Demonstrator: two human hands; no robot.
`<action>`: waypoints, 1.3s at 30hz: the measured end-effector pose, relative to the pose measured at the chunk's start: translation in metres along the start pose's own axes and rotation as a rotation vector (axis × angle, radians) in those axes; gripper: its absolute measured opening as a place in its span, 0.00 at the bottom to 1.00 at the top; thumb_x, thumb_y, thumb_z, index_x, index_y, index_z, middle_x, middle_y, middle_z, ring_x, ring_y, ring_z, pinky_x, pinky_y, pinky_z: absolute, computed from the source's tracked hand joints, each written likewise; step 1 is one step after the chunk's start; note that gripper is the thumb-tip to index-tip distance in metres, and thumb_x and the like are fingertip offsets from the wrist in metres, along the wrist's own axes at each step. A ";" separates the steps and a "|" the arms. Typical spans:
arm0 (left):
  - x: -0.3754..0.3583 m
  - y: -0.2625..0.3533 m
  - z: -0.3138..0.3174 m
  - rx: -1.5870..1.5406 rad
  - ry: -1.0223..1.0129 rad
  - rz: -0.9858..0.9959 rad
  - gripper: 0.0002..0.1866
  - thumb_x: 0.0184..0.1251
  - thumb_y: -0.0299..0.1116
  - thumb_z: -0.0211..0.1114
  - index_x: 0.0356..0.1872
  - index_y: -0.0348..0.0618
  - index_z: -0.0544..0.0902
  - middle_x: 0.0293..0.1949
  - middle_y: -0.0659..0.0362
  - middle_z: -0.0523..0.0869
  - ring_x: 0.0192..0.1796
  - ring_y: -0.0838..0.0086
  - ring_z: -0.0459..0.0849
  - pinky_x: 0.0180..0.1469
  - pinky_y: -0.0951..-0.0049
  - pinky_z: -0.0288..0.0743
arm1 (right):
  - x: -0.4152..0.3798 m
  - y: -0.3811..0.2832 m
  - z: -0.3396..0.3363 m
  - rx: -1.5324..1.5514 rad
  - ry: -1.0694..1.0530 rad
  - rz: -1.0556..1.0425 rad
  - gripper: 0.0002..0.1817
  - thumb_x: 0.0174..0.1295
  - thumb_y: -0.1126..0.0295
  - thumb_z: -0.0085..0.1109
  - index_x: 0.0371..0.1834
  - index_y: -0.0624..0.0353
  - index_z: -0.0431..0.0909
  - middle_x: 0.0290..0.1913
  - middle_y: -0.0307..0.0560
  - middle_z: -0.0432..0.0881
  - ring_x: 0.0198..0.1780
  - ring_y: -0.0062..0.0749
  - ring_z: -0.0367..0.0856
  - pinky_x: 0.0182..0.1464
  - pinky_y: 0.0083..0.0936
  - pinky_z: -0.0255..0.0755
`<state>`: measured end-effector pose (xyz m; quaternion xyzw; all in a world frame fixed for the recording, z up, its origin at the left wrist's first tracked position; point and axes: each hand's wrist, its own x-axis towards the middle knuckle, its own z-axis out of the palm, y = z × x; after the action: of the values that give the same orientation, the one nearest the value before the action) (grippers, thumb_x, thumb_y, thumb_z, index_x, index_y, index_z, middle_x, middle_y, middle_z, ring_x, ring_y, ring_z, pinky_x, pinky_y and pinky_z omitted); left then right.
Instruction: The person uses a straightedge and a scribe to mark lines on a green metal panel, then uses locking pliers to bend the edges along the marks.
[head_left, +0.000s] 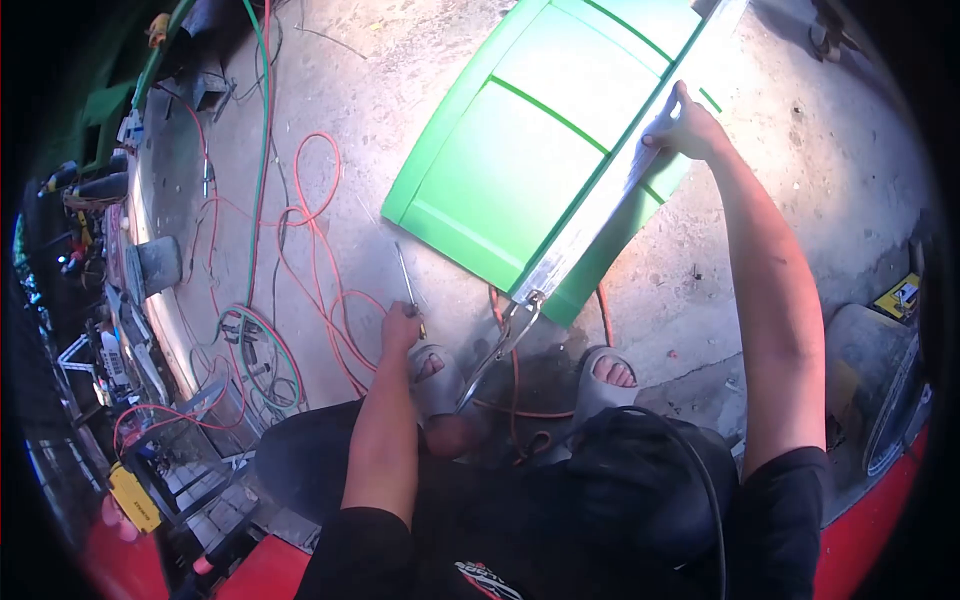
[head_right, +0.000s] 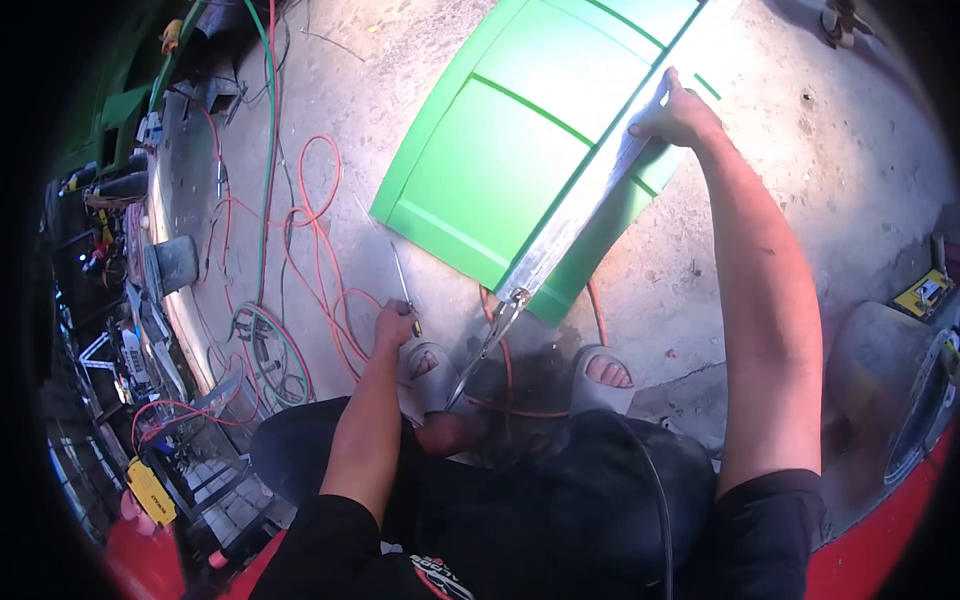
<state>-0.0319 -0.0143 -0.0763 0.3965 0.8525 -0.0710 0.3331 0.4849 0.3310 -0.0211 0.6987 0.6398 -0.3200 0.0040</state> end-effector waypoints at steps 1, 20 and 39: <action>0.009 -0.014 0.006 -0.058 -0.010 -0.051 0.23 0.55 0.40 0.72 0.46 0.34 0.82 0.46 0.41 0.88 0.53 0.49 0.86 0.56 0.57 0.78 | -0.004 -0.008 -0.007 -0.033 -0.048 0.043 0.70 0.44 0.51 0.82 0.82 0.63 0.39 0.62 0.63 0.79 0.65 0.52 0.78 0.68 0.38 0.71; 0.004 0.570 -0.063 0.194 0.109 1.051 0.21 0.76 0.36 0.51 0.65 0.44 0.77 0.49 0.40 0.86 0.53 0.45 0.84 0.58 0.49 0.76 | -0.021 -0.039 -0.033 -0.018 -0.119 0.240 0.74 0.36 0.54 0.88 0.83 0.56 0.40 0.67 0.59 0.71 0.70 0.52 0.71 0.69 0.56 0.62; 0.016 0.676 -0.064 0.414 0.091 1.033 0.19 0.71 0.29 0.49 0.57 0.39 0.82 0.46 0.40 0.88 0.53 0.47 0.87 0.56 0.51 0.80 | -0.017 -0.038 -0.034 0.009 -0.153 0.256 0.78 0.35 0.56 0.89 0.84 0.54 0.34 0.68 0.59 0.68 0.72 0.50 0.68 0.73 0.54 0.59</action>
<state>0.4169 0.4764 0.0595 0.8227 0.5291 -0.0474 0.2025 0.4666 0.3370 0.0290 0.7482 0.5418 -0.3722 0.0903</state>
